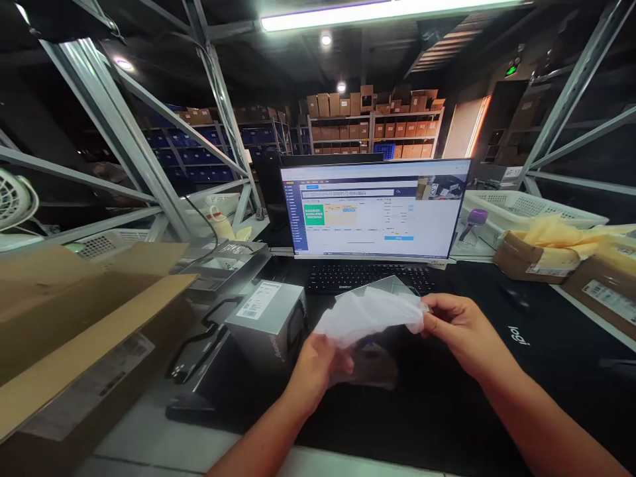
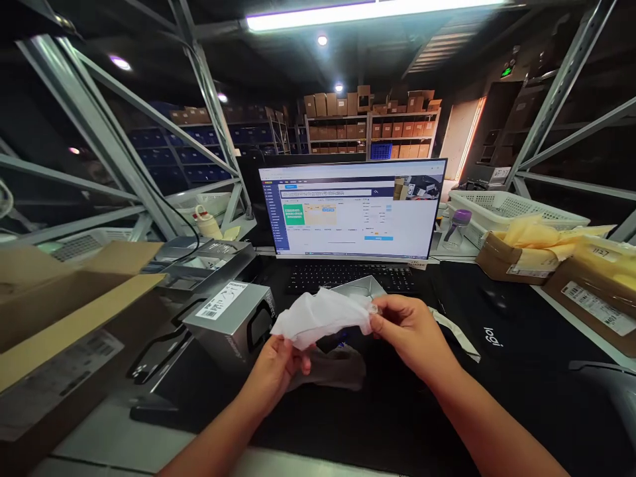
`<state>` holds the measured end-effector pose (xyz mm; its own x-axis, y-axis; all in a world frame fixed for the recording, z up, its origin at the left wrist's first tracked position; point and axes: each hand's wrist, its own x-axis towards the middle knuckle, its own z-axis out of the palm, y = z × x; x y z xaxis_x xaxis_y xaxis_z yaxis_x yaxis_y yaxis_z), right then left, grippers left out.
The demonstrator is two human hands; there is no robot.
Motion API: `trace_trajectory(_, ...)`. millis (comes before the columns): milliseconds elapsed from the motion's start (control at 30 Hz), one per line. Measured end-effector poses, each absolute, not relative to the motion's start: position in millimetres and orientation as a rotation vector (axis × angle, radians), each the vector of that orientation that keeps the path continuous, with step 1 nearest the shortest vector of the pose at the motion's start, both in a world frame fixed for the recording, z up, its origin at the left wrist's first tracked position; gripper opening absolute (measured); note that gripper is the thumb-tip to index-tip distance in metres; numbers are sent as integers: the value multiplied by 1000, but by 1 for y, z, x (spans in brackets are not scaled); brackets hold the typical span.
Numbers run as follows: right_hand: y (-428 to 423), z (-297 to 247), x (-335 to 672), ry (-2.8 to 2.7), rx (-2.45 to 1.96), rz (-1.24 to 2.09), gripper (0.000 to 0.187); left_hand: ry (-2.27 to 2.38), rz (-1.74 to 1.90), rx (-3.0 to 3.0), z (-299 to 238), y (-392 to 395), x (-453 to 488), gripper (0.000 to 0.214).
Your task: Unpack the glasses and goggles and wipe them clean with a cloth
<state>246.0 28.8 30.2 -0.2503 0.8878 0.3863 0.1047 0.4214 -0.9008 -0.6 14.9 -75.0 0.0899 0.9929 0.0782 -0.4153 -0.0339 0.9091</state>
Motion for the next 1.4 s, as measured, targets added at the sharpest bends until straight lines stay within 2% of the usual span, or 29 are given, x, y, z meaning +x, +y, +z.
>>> trace_trajectory(133,35,33,250,-1722,-926,788,23,962,1508,942,-73,16,-2,56)
trace_trajectory(300,51,36,270,-1441,-941,1032,28,1142,1639,1069,-72,9,-9,34)
trace_trajectory(400,65,43,298,-1147,-875,1059,34,1282,1679,1511,-70,3,-9,19)
trace_trajectory(467,71,50,318,-1014,-804,1013,32,1246,1648,1946,-69,-1,-8,17)
trace_trajectory(600,75,59,341,-857,-729,930,32,1117,1301,2675,-69,-6,-10,24)
trace_trajectory(700,77,58,332,-821,-736,976,38,1344,948,3013,-80,-10,-16,24)
trace_trajectory(867,80,38,285,-1023,-797,1198,38,1910,436,2972,-106,-27,-31,33)
trace_trajectory(933,77,28,264,-1055,-819,1302,39,2049,370,2920,-108,-39,-35,39)
trace_trajectory(1033,70,14,242,-1058,-826,1428,38,2142,580,2851,-98,-59,-33,59)
trace_trajectory(1167,62,3,228,-1112,-806,1505,34,1892,1115,2597,-71,-72,-17,70)
trace_trajectory(1267,59,0,225,-1164,-816,1537,34,1764,1501,2331,-49,-60,-5,90)
trace_trajectory(1333,58,0,225,-1239,-829,1550,35,1684,1554,2251,-35,-41,-2,101)
trace_trajectory(1400,56,1,225,-1352,-833,1530,36,1575,1433,2214,-20,-20,-1,100)
